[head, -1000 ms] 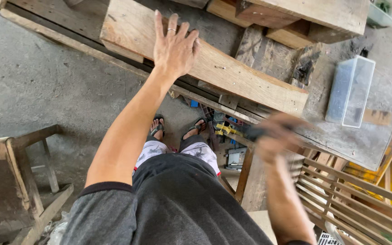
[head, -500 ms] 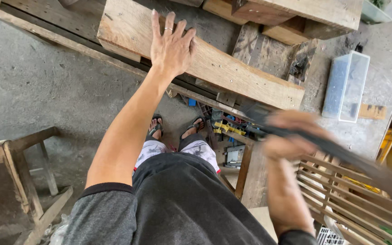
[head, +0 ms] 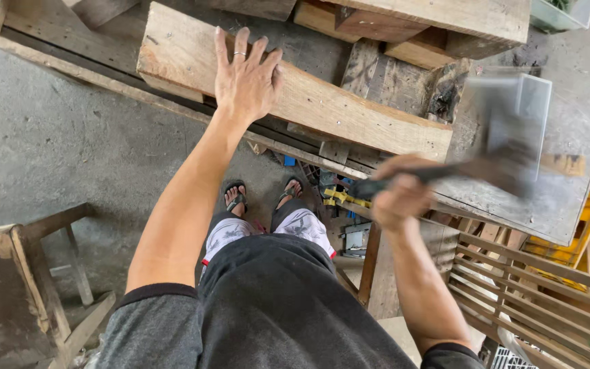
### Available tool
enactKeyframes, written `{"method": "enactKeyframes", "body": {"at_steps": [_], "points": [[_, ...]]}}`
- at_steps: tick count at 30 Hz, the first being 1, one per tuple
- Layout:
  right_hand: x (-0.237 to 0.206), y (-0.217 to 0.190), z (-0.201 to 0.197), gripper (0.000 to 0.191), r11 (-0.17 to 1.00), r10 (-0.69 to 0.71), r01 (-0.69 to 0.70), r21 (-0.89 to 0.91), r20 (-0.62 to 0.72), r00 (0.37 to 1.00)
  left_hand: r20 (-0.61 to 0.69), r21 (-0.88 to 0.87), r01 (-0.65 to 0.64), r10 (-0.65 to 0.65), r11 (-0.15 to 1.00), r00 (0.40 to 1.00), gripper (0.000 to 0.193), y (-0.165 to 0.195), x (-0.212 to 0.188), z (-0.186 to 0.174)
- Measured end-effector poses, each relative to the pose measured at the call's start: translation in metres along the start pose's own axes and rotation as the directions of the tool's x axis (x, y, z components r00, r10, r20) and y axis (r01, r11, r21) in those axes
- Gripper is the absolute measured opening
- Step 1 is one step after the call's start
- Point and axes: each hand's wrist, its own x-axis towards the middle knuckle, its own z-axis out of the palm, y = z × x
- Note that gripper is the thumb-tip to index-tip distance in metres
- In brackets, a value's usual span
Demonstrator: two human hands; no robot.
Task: The person hammers nails into a wooden plank using a hammer, then moves the plank aside. They pick up two small wooden blocks from the floor and place them on the workbench, adjusting their positions.
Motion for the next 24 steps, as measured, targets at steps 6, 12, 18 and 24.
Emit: {"method": "enactKeyframes", "body": {"at_steps": [6, 12, 18, 24], "points": [[-0.035, 0.037, 0.001, 0.038, 0.726, 0.664, -0.356, -0.589, 0.464, 0.586, -0.132, -0.018, -0.053, 0.05, 0.998, 0.99, 0.043, -0.005, -0.011, -0.005], [-0.03, 0.013, -0.051, 0.038, 0.656, 0.755, -0.612, -0.442, 0.4, 0.519, -0.19, 0.009, -0.071, 0.071, 0.997, 0.979, 0.039, -0.002, -0.018, -0.028], [-0.044, 0.07, -0.173, 0.037, 0.491, 0.812, -0.711, -0.504, -0.032, 0.583, -0.342, 0.035, -0.079, 0.086, 0.996, 0.936, 0.036, 0.004, -0.027, -0.031], [-0.047, 0.181, -0.245, 0.035, 0.373, 0.611, -0.477, -0.796, -0.176, 0.772, -0.373, 0.029, 0.056, -0.042, 0.998, 0.927, 0.023, -0.004, -0.026, -0.016]]}}
